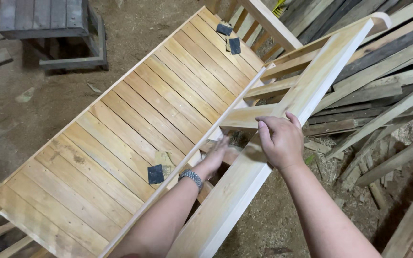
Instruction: The person sands a wooden bench frame with sandpaper, rubbing the surfaces of the armrest, backrest rails and slats by hand. They hold the frame steady with one hand while sanding different rails and edges one after another, working along the length of the bench.
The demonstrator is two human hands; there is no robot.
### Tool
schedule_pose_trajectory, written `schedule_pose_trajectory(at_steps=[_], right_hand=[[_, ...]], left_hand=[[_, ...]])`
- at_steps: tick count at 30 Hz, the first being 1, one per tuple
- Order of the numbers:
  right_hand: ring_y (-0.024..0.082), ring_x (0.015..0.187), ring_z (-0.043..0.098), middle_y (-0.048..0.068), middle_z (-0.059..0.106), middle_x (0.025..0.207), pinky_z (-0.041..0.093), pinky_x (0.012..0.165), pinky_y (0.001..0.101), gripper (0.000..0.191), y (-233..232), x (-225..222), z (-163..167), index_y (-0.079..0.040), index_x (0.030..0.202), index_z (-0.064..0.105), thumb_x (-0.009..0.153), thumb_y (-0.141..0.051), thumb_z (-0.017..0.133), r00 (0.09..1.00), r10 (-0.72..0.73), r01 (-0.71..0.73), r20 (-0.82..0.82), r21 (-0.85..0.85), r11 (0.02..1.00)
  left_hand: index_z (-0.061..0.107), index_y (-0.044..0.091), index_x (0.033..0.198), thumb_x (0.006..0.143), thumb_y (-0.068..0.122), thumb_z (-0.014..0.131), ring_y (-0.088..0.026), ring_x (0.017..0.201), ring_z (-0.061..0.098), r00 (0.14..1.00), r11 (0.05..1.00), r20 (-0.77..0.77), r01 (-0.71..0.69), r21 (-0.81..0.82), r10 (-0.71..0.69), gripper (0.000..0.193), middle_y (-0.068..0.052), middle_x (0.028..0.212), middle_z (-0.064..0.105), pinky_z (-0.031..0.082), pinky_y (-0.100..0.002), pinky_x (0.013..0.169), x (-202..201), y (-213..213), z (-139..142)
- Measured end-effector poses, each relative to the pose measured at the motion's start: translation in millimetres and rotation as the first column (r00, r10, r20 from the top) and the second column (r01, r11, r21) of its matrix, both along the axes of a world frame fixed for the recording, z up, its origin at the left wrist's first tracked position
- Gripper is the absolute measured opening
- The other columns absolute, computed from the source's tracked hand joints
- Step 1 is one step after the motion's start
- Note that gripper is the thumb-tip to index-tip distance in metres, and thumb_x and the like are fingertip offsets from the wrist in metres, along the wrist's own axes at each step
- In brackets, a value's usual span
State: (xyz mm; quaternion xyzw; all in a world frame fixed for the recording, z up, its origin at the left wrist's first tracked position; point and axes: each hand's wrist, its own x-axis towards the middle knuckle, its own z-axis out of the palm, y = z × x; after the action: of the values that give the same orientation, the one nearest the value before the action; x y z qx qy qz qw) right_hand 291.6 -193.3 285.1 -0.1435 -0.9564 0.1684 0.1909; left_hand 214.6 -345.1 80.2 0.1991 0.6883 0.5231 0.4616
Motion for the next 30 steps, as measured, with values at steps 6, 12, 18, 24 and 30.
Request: schedule_pose_trajectory(at_steps=[6,12,18,24,30], right_hand=[[0.03,0.096,0.07,0.01,0.077,0.098,0.037,0.115,0.0496,0.028,0.8,-1.7,0.4,-0.013,0.102,0.078,0.099,-0.026,0.054,1.0,-0.003,0.003,-0.02,0.018,1.0],[0.03,0.097,0.07,0.009,0.077,0.098,0.038,0.114,0.05,0.028,-0.6,0.8,-1.3,-0.013,0.102,0.078,0.098,-0.026,0.054,1.0,-0.003,0.003,-0.005,0.009,1.0],[0.029,0.094,0.071,0.01,0.077,0.096,0.037,0.116,0.0505,0.028,0.1,-3.5,-1.1,-0.013,0.102,0.079,0.097,-0.027,0.054,0.999,-0.041,0.041,0.009,-0.007,0.999],[0.029,0.096,0.07,0.011,0.077,0.098,0.038,0.113,0.0503,0.028,-0.3,-1.6,-3.0,-0.013,0.103,0.078,0.097,-0.027,0.055,1.0,-0.018,0.018,-0.014,-0.007,1.0],[0.03,0.096,0.071,0.01,0.077,0.098,0.038,0.114,0.0508,0.027,1.9,-2.3,-3.5,-0.013,0.103,0.078,0.097,-0.026,0.054,1.0,-0.015,0.015,-0.003,0.007,1.0]], left_hand=[[0.016,0.017,0.164,0.106,0.04,0.021,-0.022,0.16,-0.008,0.999,0.992,-0.05,-0.008,-0.129,0.001,0.063,-0.003,0.176,0.006,-0.005,-0.049,0.126,3.8,23.1,-3.1],[0.026,0.01,0.159,0.105,0.035,0.04,-0.027,0.144,0.047,0.777,0.915,0.483,-0.339,-0.219,0.404,0.061,-0.017,0.16,0.043,0.031,-0.047,0.12,-3.1,35.8,6.3],[0.024,0.024,0.156,0.102,0.036,0.036,-0.025,0.129,0.059,0.63,0.925,0.729,-0.38,-0.011,0.267,0.057,-0.006,0.149,0.047,0.049,-0.048,0.113,-7.2,41.2,14.1],[0.048,0.007,0.149,0.108,0.045,0.033,-0.024,0.117,0.069,0.758,0.967,0.606,-0.241,-0.085,0.242,0.058,-0.015,0.132,0.069,0.054,-0.04,0.094,-9.2,42.5,14.7],[0.041,0.018,0.148,0.104,0.035,0.035,-0.025,0.114,0.068,0.732,0.962,0.648,-0.271,-0.005,0.21,0.047,-0.01,0.128,0.062,0.061,-0.045,0.092,-7.4,48.5,18.2]])
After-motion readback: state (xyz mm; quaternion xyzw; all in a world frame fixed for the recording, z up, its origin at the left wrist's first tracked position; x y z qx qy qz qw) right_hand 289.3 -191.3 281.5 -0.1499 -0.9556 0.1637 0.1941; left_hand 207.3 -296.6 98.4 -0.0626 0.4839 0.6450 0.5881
